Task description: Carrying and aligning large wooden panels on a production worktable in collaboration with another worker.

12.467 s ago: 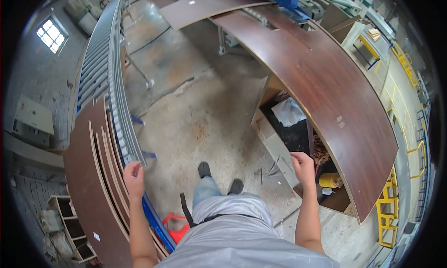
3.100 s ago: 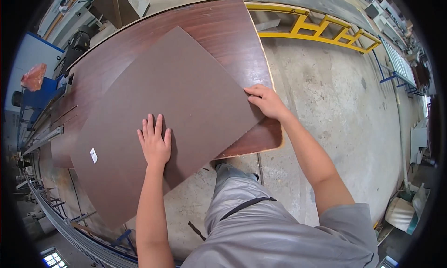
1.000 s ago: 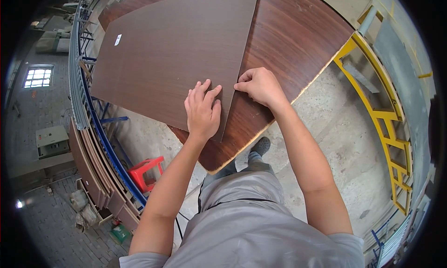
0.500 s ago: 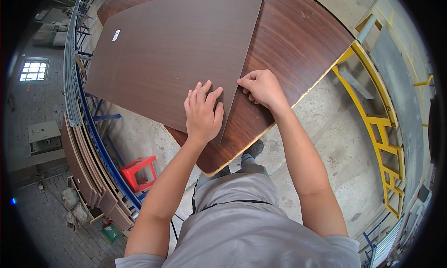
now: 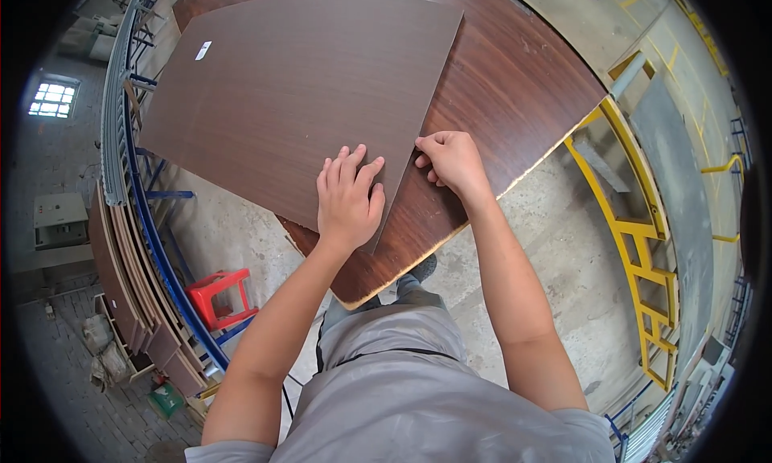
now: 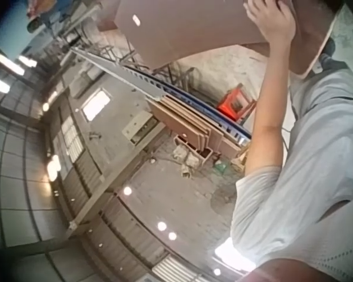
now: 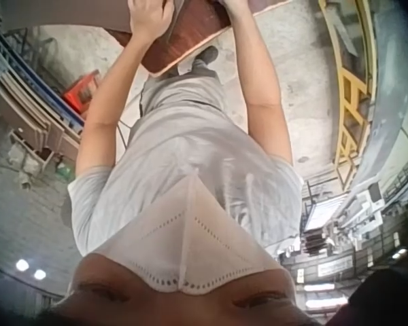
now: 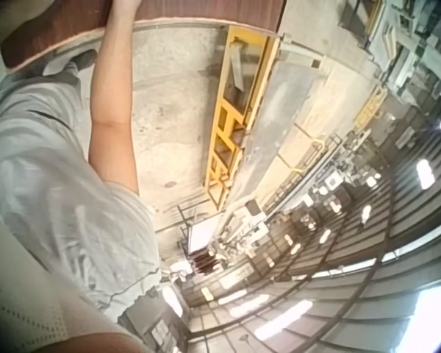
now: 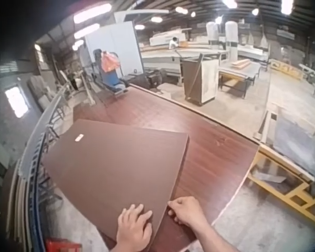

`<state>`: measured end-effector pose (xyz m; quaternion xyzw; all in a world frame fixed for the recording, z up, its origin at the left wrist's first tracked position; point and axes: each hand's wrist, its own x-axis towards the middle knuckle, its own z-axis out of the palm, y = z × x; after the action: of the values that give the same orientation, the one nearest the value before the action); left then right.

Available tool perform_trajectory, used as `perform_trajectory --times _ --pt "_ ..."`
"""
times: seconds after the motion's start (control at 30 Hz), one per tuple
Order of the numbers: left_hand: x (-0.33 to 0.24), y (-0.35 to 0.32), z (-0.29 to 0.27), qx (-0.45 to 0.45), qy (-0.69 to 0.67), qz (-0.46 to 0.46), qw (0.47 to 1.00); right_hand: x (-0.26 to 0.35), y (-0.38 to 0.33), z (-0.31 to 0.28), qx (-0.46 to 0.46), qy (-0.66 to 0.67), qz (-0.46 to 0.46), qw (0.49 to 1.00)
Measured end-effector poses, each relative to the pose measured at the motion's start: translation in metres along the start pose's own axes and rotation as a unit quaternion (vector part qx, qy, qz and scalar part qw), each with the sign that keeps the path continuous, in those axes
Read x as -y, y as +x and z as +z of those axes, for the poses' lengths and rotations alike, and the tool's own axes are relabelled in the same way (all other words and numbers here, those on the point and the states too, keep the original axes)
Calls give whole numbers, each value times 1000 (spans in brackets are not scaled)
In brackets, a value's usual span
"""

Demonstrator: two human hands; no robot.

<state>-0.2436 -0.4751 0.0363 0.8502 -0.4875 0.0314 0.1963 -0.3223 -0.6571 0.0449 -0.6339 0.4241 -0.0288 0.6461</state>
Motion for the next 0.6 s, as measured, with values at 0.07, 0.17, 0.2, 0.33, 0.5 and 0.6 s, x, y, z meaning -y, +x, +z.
perform_trajectory --times 0.07,0.17,0.2,0.33,0.5,0.6 --pt "0 0 0 2 3 2 1000 1 -1 1 -1 0 -5 1000" --pt "0 0 -1 1 4 2 1000 3 0 1 -8 -3 3 1000" --pt "0 -1 -1 -1 4 0 1000 4 1 1 -10 3 3 1000" --pt "0 0 -1 0 8 4 1000 7 1 3 -24 1 9 1000" --pt "1 0 -2 -5 2 -2 1000 4 1 2 -15 15 4 1000" --pt "2 0 -3 -5 -1 1 1000 8 10 -3 -21 66 34 997"
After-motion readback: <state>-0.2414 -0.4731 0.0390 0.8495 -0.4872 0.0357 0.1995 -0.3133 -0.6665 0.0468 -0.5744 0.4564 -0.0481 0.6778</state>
